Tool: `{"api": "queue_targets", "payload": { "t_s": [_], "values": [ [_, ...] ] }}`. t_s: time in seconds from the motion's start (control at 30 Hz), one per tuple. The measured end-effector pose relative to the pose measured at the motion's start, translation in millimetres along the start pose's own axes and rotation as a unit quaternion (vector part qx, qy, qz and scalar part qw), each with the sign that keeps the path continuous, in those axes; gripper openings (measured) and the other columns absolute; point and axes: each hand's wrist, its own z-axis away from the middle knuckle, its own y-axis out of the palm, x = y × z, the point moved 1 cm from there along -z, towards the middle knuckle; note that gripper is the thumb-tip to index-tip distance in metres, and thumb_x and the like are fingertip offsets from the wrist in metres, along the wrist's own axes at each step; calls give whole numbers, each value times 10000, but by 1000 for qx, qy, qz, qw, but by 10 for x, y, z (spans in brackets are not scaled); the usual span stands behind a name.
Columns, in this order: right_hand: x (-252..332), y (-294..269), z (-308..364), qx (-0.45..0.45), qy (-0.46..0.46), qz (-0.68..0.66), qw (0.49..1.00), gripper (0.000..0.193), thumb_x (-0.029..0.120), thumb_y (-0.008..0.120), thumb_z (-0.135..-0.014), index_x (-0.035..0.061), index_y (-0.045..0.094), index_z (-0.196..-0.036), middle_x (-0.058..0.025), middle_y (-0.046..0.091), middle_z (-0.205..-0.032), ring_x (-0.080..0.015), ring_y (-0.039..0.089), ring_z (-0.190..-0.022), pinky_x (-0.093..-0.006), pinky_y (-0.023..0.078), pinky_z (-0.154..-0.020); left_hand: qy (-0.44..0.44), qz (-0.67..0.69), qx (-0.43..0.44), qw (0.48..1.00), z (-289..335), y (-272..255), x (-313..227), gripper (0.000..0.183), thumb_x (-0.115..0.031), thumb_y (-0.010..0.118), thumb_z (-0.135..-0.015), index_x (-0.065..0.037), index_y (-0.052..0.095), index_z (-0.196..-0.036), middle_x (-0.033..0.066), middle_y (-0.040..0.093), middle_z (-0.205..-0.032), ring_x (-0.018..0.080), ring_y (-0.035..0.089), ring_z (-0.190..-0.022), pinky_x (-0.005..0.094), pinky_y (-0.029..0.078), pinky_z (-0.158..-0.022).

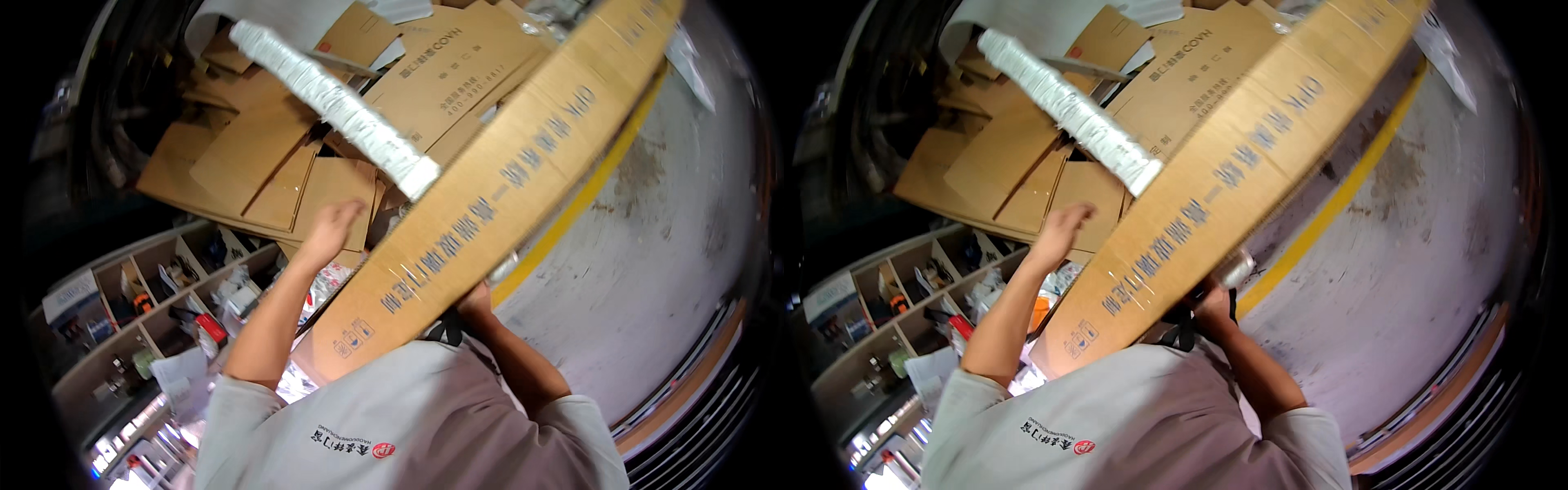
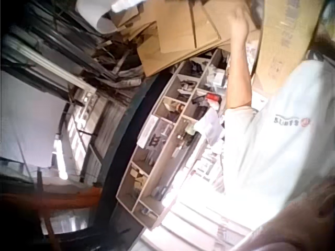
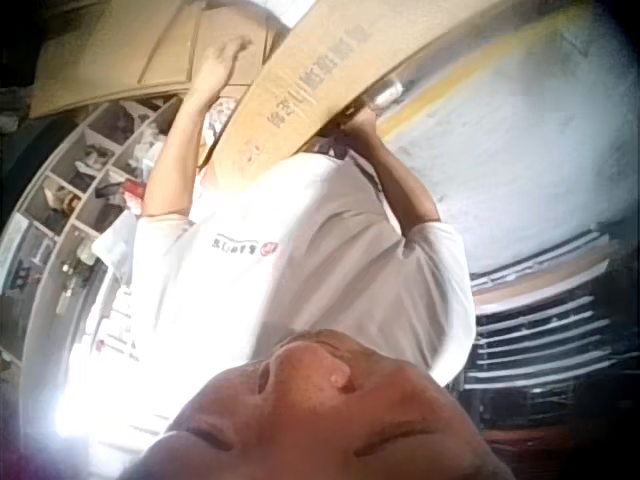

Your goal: The person seals a long cardboard box using a tape dispenser, applying tape along the top seams and the ends.

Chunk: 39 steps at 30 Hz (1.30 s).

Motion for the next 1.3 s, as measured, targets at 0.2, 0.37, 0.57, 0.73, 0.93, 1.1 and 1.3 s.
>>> {"api": "queue_targets", "payload": {
  "t_s": [0.2,0.37,0.57,0.73,0.93,1.1,1.3],
  "values": [
    [123,207,-373,143,166,-82,972,417,138,776,-831,18,650,-1210,-153,722,-1072,-301,683,-952,-401,541,-843,-278,94,140,946,-408,830,1237,295,-265,639,-930,1,714,-827,62,654,-729,143,578,-635,315,469,-603],
    [178,-8,-572,146,203,-32,968,398,124,768,-845,10,650,-1207,-138,721,-1045,-267,680,-926,-379,541,-823,-361,287,42,886,-457,968,1219,302,-263,697,-922,25,707,-834,59,648,-731,143,577,-636,303,463,-590],
    [183,-202,-642,149,220,-6,964,375,107,758,-861,1,648,-1204,-120,720,-1013,-227,676,-895,-352,541,-800,-245,629,71,735,-469,477,642,280,-63,555,-1012,108,584,-1232,225,726,-1050,297,735,-937,359,592,-681],
    [-2,107,-596,158,207,19,965,356,93,750,-875,-7,648,-1201,-104,719,-986,-194,672,-869,-330,541,-780,-225,626,-23,747,-510,93,157,242,-75,615,-999,91,624,-1174,127,719,-1012,150,689,-771,212,506,-573],
    [-111,27,-126,167,186,141,958,333,76,740,-892,-17,647,-1197,-86,719,-954,-154,668,-837,-303,541,-757,-137,600,-70,785,266,-159,-799,207,-76,601,-1000,108,666,-1067,123,709,-915,100,559,-633,228,442,-563],
    [-72,-776,341,94,85,151,980,269,120,712,-936,-30,647,-1149,-74,700,-902,-140,652,-787,-305,548,-715,-54,546,-132,826,1387,316,-1648,224,-140,650,-994,65,739,-1007,51,722,-846,90,603,-708,278,505,-670],
    [1735,-1213,451,3,-107,35,994,297,138,599,-1020,-32,581,-1263,-64,672,-927,-111,622,-773,-270,531,-707,146,184,-127,964,1862,1655,-947,128,-116,746,-901,9,722,-914,148,639,-805,243,615,-751,335,501,-694]
  ]
}}
